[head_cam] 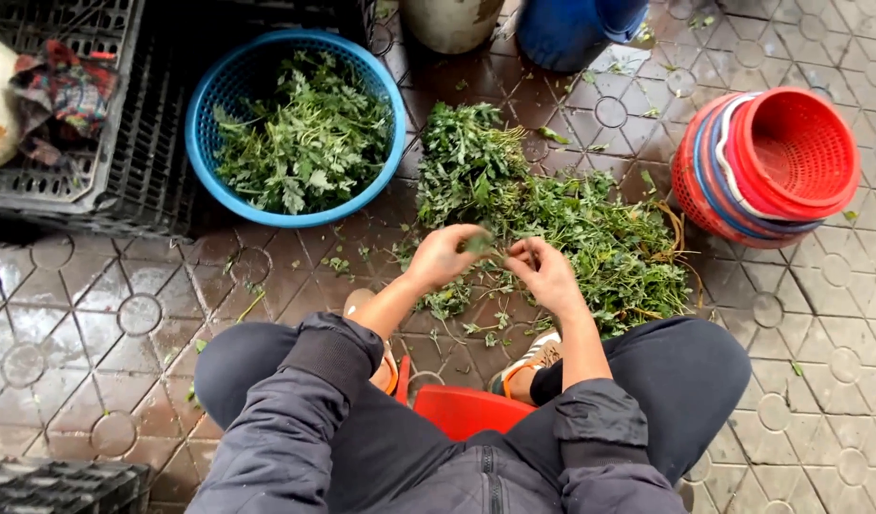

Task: Sorting and cleaning leafy greens by hand and placing them into a basket

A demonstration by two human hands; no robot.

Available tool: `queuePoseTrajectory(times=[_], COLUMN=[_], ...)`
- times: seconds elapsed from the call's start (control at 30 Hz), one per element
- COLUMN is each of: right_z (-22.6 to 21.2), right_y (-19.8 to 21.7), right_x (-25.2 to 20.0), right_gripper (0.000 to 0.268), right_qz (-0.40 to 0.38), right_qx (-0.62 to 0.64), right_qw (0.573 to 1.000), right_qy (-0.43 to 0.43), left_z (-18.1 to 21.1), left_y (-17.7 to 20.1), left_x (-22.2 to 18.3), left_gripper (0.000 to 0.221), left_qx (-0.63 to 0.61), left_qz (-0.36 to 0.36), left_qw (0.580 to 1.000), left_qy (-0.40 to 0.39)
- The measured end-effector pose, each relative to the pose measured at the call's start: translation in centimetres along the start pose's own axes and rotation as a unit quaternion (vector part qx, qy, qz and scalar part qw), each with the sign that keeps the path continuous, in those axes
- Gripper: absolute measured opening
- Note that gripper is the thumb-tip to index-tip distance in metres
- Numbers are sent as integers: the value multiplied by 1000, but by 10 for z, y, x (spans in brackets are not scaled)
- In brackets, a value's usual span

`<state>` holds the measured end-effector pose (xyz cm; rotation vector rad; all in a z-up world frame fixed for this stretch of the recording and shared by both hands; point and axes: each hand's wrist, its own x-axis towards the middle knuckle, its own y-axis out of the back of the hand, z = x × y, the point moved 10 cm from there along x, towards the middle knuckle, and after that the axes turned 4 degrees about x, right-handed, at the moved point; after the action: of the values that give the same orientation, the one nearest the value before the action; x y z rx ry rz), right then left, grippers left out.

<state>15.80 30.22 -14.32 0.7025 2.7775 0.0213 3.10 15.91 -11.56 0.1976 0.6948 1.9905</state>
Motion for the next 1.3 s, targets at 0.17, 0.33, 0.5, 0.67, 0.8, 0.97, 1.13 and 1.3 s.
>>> queuePoseTrajectory(times=[0.17,0.33,0.5,0.67,0.8,0.97,1.13,1.3], right_z=[-37,-11,-24,-30,-33,-61,-62,-55], right_y=[2,36,39,37,25,11,8,18], right_x=[-10,-12,-17,-22,-24,-26,-21,-18], right_gripper=[22,20,17,21,18,18,18,17], right_qz=[50,126,143,122,95,76,77,107], right_qx=[-157,-189,-213,-150,-43,55,94,30], right_qw=[986,974,967,981,994,994,989,990], right_qy=[-23,-25,-5,21,37,60,82,91], left_z=[-19,-50,-62,-97,-28,1,28,69], left_y=[25,39,34,-38,13,12,24,39], left_x=[-6,-5,-11,10,1,10,9,-14], left_gripper=[26,15,15,29,19,44,19,13], left_qx=[-274,-427,-196,275,162,59,167,279], left_qz=[100,219,145,-63,21,134,259,325], left_qw=[952,870,960,958,984,989,939,856], left_qy=[93,117,135,52,66,-14,-154,-289])
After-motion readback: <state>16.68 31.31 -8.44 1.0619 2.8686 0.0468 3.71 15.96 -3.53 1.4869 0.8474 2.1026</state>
